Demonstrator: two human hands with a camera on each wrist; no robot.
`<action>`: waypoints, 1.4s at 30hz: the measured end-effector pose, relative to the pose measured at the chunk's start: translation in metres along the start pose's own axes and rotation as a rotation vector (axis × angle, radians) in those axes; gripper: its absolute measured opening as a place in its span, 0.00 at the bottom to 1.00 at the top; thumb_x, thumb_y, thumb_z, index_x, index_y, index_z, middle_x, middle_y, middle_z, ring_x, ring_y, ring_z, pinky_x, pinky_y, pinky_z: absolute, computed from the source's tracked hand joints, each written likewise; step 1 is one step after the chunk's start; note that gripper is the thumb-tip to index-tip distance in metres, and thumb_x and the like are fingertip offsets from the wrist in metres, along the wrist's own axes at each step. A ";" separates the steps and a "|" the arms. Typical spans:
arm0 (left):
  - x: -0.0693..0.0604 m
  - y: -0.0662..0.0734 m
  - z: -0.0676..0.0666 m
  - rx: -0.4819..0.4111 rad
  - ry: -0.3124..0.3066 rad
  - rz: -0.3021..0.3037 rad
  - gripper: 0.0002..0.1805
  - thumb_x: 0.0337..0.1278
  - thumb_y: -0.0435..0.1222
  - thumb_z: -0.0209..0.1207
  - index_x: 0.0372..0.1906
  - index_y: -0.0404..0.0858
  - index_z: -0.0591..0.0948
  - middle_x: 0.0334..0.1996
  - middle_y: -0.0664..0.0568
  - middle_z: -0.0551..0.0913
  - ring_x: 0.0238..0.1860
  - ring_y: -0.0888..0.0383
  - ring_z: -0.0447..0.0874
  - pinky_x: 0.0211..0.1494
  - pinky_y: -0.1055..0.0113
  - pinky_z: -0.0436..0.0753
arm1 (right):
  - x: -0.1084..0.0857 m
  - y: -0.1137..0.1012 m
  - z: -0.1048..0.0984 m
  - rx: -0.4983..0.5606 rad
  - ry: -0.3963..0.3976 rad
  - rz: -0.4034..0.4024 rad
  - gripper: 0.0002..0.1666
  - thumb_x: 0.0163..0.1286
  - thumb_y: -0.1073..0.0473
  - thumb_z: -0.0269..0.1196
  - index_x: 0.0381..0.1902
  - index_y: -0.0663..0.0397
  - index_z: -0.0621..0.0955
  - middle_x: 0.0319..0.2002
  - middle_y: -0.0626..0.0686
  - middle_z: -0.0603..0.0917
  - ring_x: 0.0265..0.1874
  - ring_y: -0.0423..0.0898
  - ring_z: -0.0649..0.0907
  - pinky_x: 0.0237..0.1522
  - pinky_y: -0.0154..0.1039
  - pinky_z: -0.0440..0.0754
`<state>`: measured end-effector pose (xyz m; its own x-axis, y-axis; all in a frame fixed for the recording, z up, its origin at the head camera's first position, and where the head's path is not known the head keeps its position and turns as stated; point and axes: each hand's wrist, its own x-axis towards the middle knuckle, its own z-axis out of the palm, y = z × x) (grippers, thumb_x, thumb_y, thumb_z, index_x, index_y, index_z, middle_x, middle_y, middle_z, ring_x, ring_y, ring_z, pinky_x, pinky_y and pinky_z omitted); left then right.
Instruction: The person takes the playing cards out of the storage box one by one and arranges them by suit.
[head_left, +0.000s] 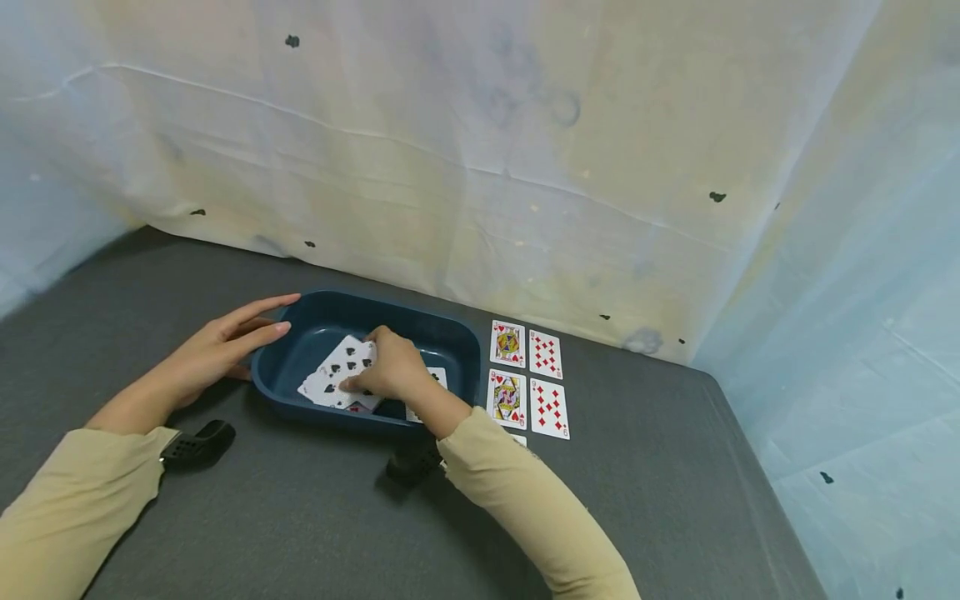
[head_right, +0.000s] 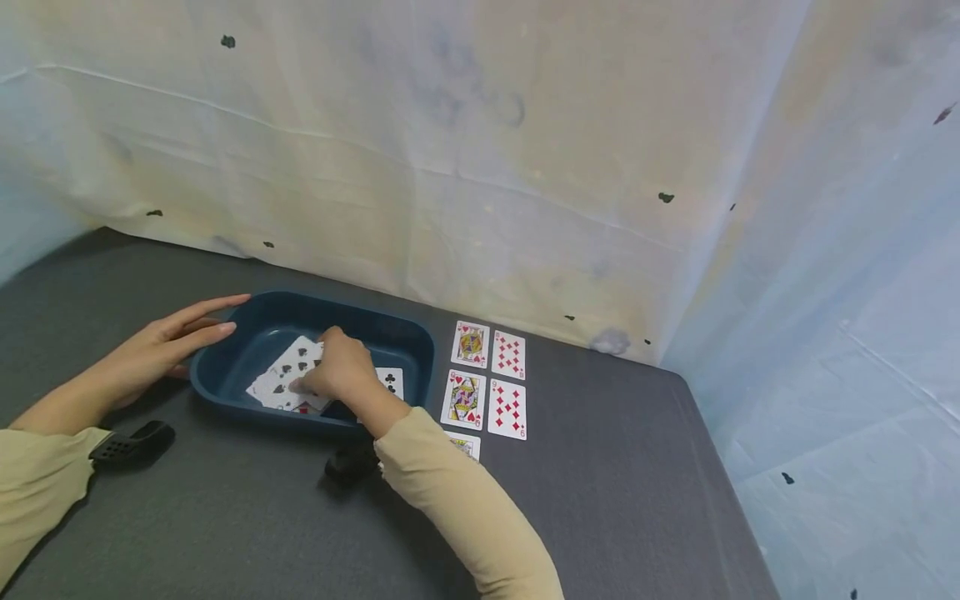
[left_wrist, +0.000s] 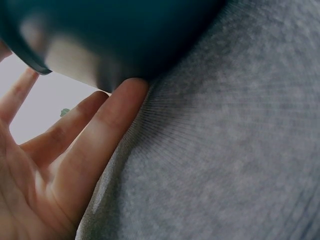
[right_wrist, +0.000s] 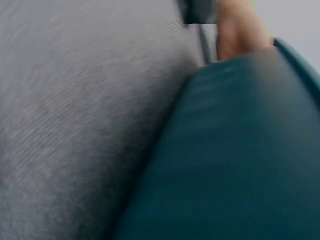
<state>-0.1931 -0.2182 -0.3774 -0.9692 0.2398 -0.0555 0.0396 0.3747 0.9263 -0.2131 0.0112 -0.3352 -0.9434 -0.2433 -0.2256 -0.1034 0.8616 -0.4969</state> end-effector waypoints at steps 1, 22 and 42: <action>0.000 0.000 0.000 -0.001 0.000 -0.001 0.34 0.71 0.53 0.46 0.76 0.59 0.50 0.74 0.34 0.50 0.68 0.29 0.55 0.49 0.35 0.76 | 0.001 0.002 -0.002 0.045 0.033 0.004 0.36 0.55 0.51 0.74 0.59 0.52 0.73 0.46 0.52 0.81 0.39 0.43 0.79 0.37 0.34 0.79; 0.001 0.001 -0.001 -0.001 0.006 0.000 0.33 0.71 0.53 0.47 0.76 0.60 0.50 0.73 0.35 0.52 0.67 0.34 0.58 0.50 0.37 0.77 | -0.017 0.003 -0.007 -0.367 -0.122 -0.152 0.41 0.56 0.50 0.72 0.66 0.52 0.70 0.57 0.53 0.77 0.55 0.47 0.76 0.52 0.36 0.77; -0.001 0.000 -0.003 -0.001 -0.013 0.018 0.32 0.71 0.53 0.46 0.75 0.63 0.50 0.74 0.36 0.50 0.68 0.33 0.56 0.50 0.36 0.76 | -0.028 0.038 -0.044 0.128 -0.017 -0.049 0.30 0.59 0.57 0.71 0.60 0.47 0.76 0.45 0.55 0.83 0.35 0.46 0.81 0.34 0.36 0.78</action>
<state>-0.1927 -0.2212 -0.3758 -0.9650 0.2586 -0.0434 0.0572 0.3690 0.9276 -0.2047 0.0705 -0.3109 -0.9327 -0.2918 -0.2121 -0.1066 0.7848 -0.6105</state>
